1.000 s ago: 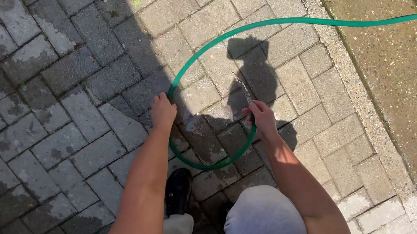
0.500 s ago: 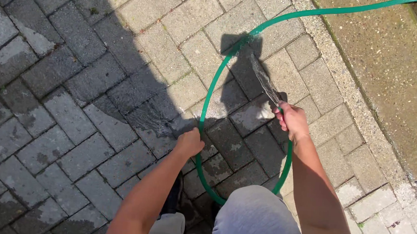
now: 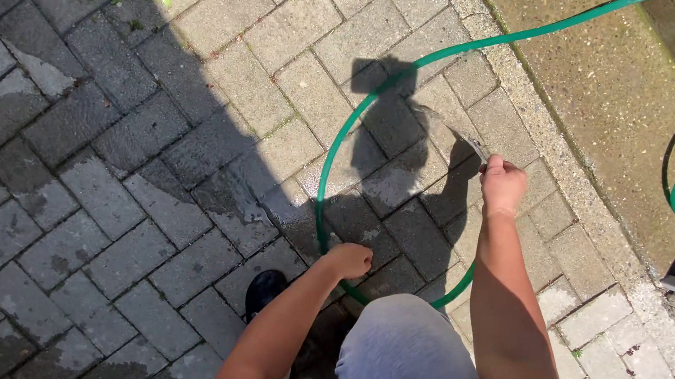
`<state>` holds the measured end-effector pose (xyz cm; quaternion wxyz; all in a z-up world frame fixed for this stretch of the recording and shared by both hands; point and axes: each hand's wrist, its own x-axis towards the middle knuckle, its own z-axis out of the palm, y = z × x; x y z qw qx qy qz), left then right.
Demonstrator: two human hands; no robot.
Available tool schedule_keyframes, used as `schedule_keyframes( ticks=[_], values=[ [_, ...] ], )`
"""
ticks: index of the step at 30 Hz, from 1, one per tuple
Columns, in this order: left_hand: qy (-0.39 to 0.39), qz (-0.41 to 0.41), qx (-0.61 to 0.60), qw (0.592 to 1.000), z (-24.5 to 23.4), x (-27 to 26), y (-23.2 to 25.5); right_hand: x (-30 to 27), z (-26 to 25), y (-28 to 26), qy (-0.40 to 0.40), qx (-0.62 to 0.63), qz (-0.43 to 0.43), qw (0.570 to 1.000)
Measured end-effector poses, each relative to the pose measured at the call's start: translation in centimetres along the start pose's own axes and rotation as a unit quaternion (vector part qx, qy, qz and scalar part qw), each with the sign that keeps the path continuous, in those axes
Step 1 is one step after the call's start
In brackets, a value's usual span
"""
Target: The person holds a green garden hose and uses water to rinse concrete outdoor stairs and a paved area. They pull weeds from between paving stones by hand while rinsing the surface.
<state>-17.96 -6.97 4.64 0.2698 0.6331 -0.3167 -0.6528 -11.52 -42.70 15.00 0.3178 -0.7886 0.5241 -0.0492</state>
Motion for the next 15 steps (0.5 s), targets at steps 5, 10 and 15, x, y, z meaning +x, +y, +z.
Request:
schedule_keyframes(
  ticks=[5,10,15],
  values=[
    [0.162,-0.142,0.412,0.885,-7.4,-7.9,-0.9,-1.1,0.3,-0.5,0.061,0.226,0.084,0.969],
    [0.312,-0.051,0.445,0.838,-0.8,-8.9,-3.5,1.5,-2.1,0.5,0.098,0.264,0.092,0.955],
    [0.435,0.026,0.406,0.803,0.9,-5.9,-5.1,1.0,-2.6,2.0,0.086,0.227,0.097,0.965]
  ],
)
